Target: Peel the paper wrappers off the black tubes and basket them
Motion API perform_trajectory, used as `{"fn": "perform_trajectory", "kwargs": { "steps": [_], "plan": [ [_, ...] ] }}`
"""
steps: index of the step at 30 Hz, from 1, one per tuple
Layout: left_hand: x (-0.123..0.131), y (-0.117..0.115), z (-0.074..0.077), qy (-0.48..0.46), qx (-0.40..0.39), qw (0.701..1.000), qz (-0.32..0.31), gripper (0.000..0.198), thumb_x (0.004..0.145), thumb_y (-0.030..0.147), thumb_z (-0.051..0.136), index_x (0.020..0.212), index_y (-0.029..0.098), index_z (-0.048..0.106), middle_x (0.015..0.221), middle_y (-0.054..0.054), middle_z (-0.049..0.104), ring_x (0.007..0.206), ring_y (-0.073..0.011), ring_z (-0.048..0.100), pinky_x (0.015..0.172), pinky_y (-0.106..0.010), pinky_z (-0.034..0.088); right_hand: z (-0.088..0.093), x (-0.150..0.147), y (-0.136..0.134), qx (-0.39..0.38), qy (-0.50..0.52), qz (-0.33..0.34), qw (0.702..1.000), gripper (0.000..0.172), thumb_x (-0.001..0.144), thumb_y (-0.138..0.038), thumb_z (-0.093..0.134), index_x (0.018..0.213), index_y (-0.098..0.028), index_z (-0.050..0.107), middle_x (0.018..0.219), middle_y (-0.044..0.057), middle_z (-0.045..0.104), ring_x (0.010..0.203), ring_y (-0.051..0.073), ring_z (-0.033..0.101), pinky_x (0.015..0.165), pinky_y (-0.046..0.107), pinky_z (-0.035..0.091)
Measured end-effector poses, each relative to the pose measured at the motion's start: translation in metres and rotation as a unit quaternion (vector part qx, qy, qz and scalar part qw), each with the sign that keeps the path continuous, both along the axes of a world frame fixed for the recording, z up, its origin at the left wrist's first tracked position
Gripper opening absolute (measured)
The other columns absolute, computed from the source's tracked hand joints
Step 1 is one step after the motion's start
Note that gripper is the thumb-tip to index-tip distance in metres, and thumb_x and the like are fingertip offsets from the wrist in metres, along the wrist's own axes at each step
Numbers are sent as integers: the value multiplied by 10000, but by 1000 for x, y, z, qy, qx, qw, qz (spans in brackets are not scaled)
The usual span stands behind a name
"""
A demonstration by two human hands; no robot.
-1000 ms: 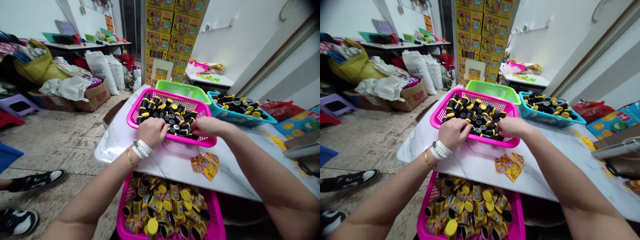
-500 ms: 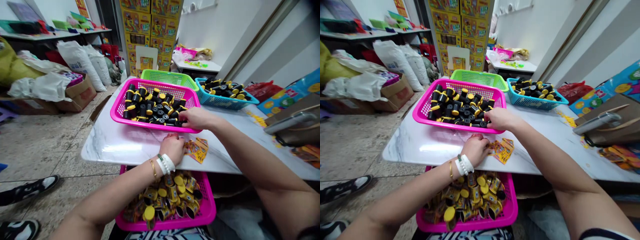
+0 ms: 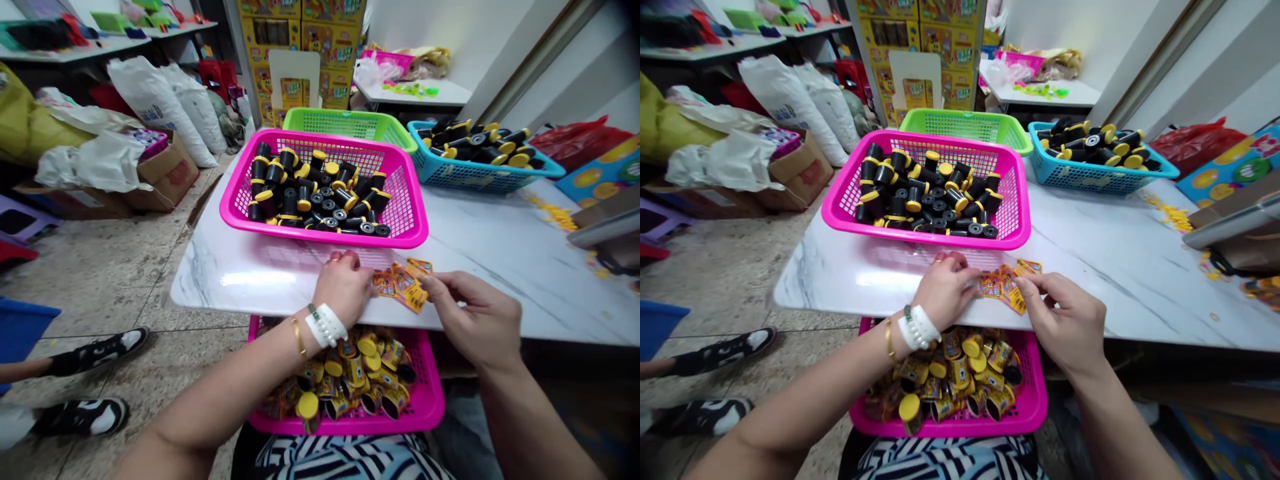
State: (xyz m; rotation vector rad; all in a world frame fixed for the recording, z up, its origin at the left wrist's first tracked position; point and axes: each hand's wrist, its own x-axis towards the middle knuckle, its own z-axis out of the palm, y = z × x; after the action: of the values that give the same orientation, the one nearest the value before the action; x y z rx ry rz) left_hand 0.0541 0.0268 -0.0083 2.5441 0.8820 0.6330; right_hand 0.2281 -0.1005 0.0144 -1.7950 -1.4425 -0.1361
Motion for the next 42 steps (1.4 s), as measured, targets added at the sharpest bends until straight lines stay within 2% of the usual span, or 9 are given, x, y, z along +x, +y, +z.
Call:
{"fn": "perform_trajectory", "kwargs": {
  "steps": [11, 16, 20, 23, 26, 29, 33, 36, 42],
  "plan": [
    [32, 3, 1, 101, 19, 995, 0, 140, 949, 218, 579, 962, 187, 715, 972, -108, 679, 850, -248, 671, 735, -346, 544, -17, -7, -1, -2, 33, 31, 999, 193, 969, -239, 593, 813, -198, 699, 739, 23, 703, 624, 143, 613, 621, 279, 484],
    [18, -6, 4, -55, 27, 998, -3, 140, 960, 136, 528, 893, 169, 646, 1009, -100, 661, 841, -199, 672, 769, -307, 555, -16, -18, -2, 9, 150, 28, 988, 202, 963, -327, 618, 869, -193, 737, 781, 41, 722, 675, 151, 627, 658, 278, 499],
    [-13, -25, 18, -158, 83, 981, -80, 175, 1008, 150, 457, 1007, 189, 627, 1057, -87, 663, 881, -185, 673, 742, -270, 543, -11, -36, 5, -82, 424, 125, 893, 344, 888, -505, 678, 984, -179, 736, 788, 39, 718, 648, 153, 637, 628, 274, 532],
    [-33, -36, 27, -180, 78, 978, -69, 187, 991, 108, 465, 1002, 183, 635, 973, -69, 670, 855, -174, 672, 744, -254, 535, -4, -55, 14, -125, 499, 171, 840, 345, 862, -517, 695, 852, -172, 705, 685, 8, 657, 582, 133, 598, 578, 251, 501],
    [-47, -44, 32, -203, 16, 979, 5, 144, 955, 101, 544, 1023, 176, 647, 967, -66, 694, 891, -174, 681, 811, -264, 535, -1, -69, 18, -117, 463, 171, 862, 354, 929, -471, 621, 738, -174, 642, 639, -6, 597, 578, 119, 551, 562, 231, 449],
    [-58, -45, 27, -226, -164, 958, 66, 65, 907, 170, 640, 970, 174, 654, 851, -33, 698, 754, -155, 671, 717, -262, 534, -7, -77, 21, -107, 377, 178, 903, 432, 989, -430, 540, 631, -189, 513, 588, -36, 469, 546, 97, 426, 521, 220, 361],
    [-69, -46, 16, -299, -473, 824, 88, 211, 866, 284, 688, 1023, 163, 616, 747, 8, 643, 599, -122, 623, 538, -221, 490, -22, -87, 26, -93, 276, 179, 940, 445, 993, -380, 545, 604, -202, 421, 555, -60, 355, 524, 91, 341, 500, 233, 290],
    [-74, -50, 11, -311, -553, 768, 87, 282, 835, 365, 714, 992, 159, 604, 690, 30, 606, 509, -99, 547, 457, -201, 423, -28, -95, 28, -71, 252, 160, 952, 454, 991, -385, 547, 592, -207, 421, 539, -63, 348, 509, 93, 330, 491, 238, 284],
    [-82, -41, 6, -286, -459, 836, 96, 135, 835, 257, 677, 758, 148, 660, 674, -2, 629, 604, -109, 553, 567, -214, 440, -18, -94, 31, -141, 312, 220, 914, 249, 970, -382, 589, 820, -192, 648, 700, -6, 614, 616, 130, 541, 563, 226, 435]
  ]
}}
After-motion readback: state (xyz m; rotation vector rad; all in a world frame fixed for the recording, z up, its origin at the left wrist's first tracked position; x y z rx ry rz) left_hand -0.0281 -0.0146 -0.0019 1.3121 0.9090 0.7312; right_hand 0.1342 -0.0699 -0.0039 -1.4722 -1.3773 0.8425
